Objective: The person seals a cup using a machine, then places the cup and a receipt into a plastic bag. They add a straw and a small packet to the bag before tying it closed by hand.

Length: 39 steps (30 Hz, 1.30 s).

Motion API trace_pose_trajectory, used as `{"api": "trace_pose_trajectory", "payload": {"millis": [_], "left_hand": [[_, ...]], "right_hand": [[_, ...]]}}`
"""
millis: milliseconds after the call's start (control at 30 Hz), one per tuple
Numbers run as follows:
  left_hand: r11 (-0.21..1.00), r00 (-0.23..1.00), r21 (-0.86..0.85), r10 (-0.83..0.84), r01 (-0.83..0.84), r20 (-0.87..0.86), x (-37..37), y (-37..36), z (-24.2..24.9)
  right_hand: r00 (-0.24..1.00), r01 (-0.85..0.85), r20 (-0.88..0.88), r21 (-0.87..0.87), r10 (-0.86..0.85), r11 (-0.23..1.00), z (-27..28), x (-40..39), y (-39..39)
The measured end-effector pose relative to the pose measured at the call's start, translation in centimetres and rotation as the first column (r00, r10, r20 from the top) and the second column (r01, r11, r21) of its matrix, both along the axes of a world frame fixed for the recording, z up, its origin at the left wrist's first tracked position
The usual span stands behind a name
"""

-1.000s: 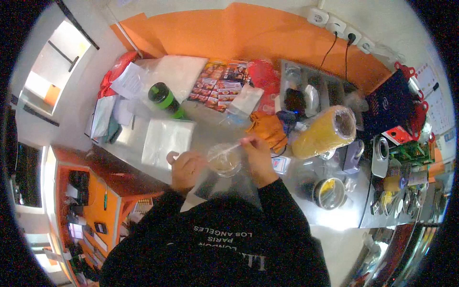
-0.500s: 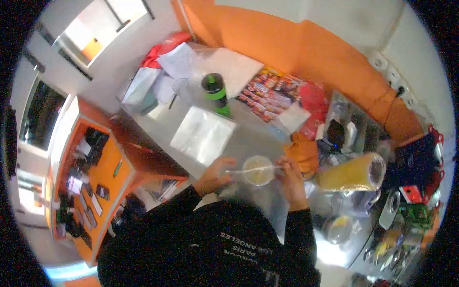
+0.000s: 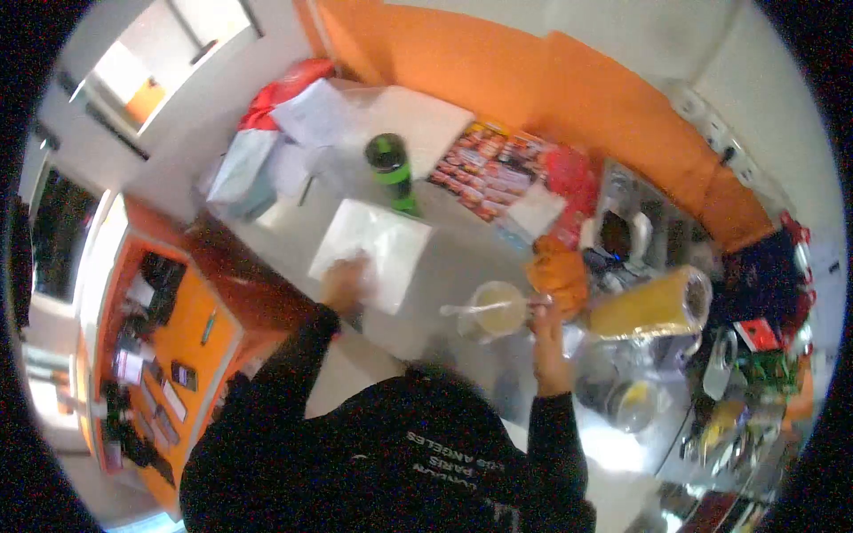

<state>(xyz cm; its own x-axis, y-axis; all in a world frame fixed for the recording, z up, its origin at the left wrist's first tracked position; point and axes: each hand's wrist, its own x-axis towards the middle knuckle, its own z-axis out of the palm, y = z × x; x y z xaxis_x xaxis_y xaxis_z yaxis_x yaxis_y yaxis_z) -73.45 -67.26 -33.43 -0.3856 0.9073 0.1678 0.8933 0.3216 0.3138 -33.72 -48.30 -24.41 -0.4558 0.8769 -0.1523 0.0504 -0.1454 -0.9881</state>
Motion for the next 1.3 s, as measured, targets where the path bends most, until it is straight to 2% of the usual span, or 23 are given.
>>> {"api": "trace_pose_trajectory", "payload": {"millis": [67,133,167,233,267,333,400,433,467,500,600,700,767,800,833,900,933,1000,1067,1100,1200,1267,1300], "left_hand": [[0.999,0.991,-0.02,-0.053,0.051,-0.123,-0.2,-0.6,0.0],[0.994,0.994,-0.061,-0.092,0.088,-0.06,-0.3,-0.7,1.1],[0.969,0.998,-0.241,-0.059,0.053,-0.014,-0.3,0.0,1.6],[0.968,0.988,-0.237,-0.114,0.086,-0.103,-0.6,-0.5,-1.1],[0.987,0.962,-0.047,-0.161,0.154,-0.219,-1.3,-2.6,-3.2],[0.963,0.963,0.072,-0.251,0.258,-0.101,-2.8,-3.8,-4.9],[0.982,0.956,0.085,-0.184,0.168,0.228,-4.6,-3.9,-7.9],[0.949,0.949,0.005,-0.316,0.316,-0.024,-5.0,-3.9,-7.0],[0.899,0.859,-0.104,-0.438,0.426,-0.264,-5.5,-4.0,-5.9],[0.91,0.88,0.01,-0.399,0.415,-0.259,-6.7,-4.4,-8.1],[0.948,0.954,0.156,-0.292,0.279,0.069,-6.3,-4.7,-6.6],[0.986,0.985,-0.044,-0.155,0.158,0.075,-4.4,-3.8,-2.5],[0.961,0.964,-0.107,-0.262,0.256,-0.045,-6.6,-3.6,-4.1],[0.944,0.944,-0.141,-0.313,0.297,-0.105,-8.4,-3.7,-5.3],[0.891,0.877,-0.036,-0.451,0.452,-0.165,-10.7,-3.8,-7.1],[0.974,0.968,-0.08,-0.199,0.213,0.153,-11.4,-3.9,-9.0],[0.986,0.953,-0.137,-0.047,0.092,0.299,-11.6,-3.8,-9.1],[0.987,0.937,-0.154,0.007,0.05,0.349,-12.0,-3.7,-8.6],[0.979,0.97,-0.07,-0.179,0.192,0.166,-6.6,-3.7,-1.1],[0.967,0.966,-0.055,-0.244,0.249,0.085,-7.0,-3.5,-0.8],[0.919,0.957,-0.289,-0.289,0.268,-0.032,-6.1,-2.7,0.9],[0.915,0.919,-0.093,-0.388,0.393,0.065,-3.3,-2.9,5.2],[0.913,0.918,-0.114,-0.397,0.393,-0.013,-3.3,-3.3,5.7]], "right_hand": [[1.0,0.001,-0.023,-0.007,-0.001,1.0,-1.0,-0.2,-0.4],[0.999,0.013,-0.04,-0.06,-0.015,0.998,-1.9,-0.2,-1.2],[0.998,0.043,-0.043,-0.075,-0.046,0.996,-1.9,-0.4,-1.9],[0.997,0.046,-0.065,-0.091,-0.052,0.995,-2.8,-0.1,-2.9],[0.997,0.043,-0.056,-0.097,-0.049,0.994,-3.4,0.0,-3.3],[0.997,0.055,-0.042,-0.088,-0.059,0.995,-4.6,-0.1,-4.0],[0.996,0.083,-0.02,-0.054,-0.085,0.995,-5.7,-0.1,-4.9],[0.994,0.108,-0.022,-0.05,-0.109,0.993,-6.5,-0.1,-5.2],[0.991,0.128,-0.023,-0.049,-0.129,0.991,-7.5,-0.1,-5.5],[0.989,0.143,-0.025,-0.05,-0.144,0.988,-8.1,-0.2,-6.1],[0.946,0.286,0.161,-0.004,-0.282,0.958,-7.7,-0.8,-7.8],[0.84,0.361,0.422,0.031,-0.34,0.932,-8.8,-2.0,-10.9],[0.882,0.222,0.422,0.018,-0.209,0.975,-8.7,-3.3,-13.6],[0.915,0.089,0.387,0.082,-0.114,0.993,-10.1,-4.6,-14.9],[0.933,-0.046,0.359,0.153,-0.012,0.987,-11.3,-5.7,-15.5],[0.881,-0.413,0.317,0.158,0.35,0.897,-8.0,-7.1,-15.6],[0.888,-0.432,0.312,0.309,0.339,0.847,-8.1,-8.6,-15.9],[0.873,-0.487,0.328,0.535,0.361,0.691,-7.9,-11.9,-15.5],[0.823,-0.56,0.382,0.668,0.421,0.489,-7.0,-15.1,-14.8],[0.832,-0.553,0.435,0.69,0.344,0.467,-7.1,-16.6,-14.8],[0.84,-0.533,0.526,0.758,0.132,0.376,-9.3,-20.2,-14.9],[0.86,-0.493,0.509,0.811,0.036,0.315,-12.7,-22.4,-14.0],[0.839,-0.527,0.541,0.782,0.056,0.332,-13.5,-22.7,-13.8]]}}
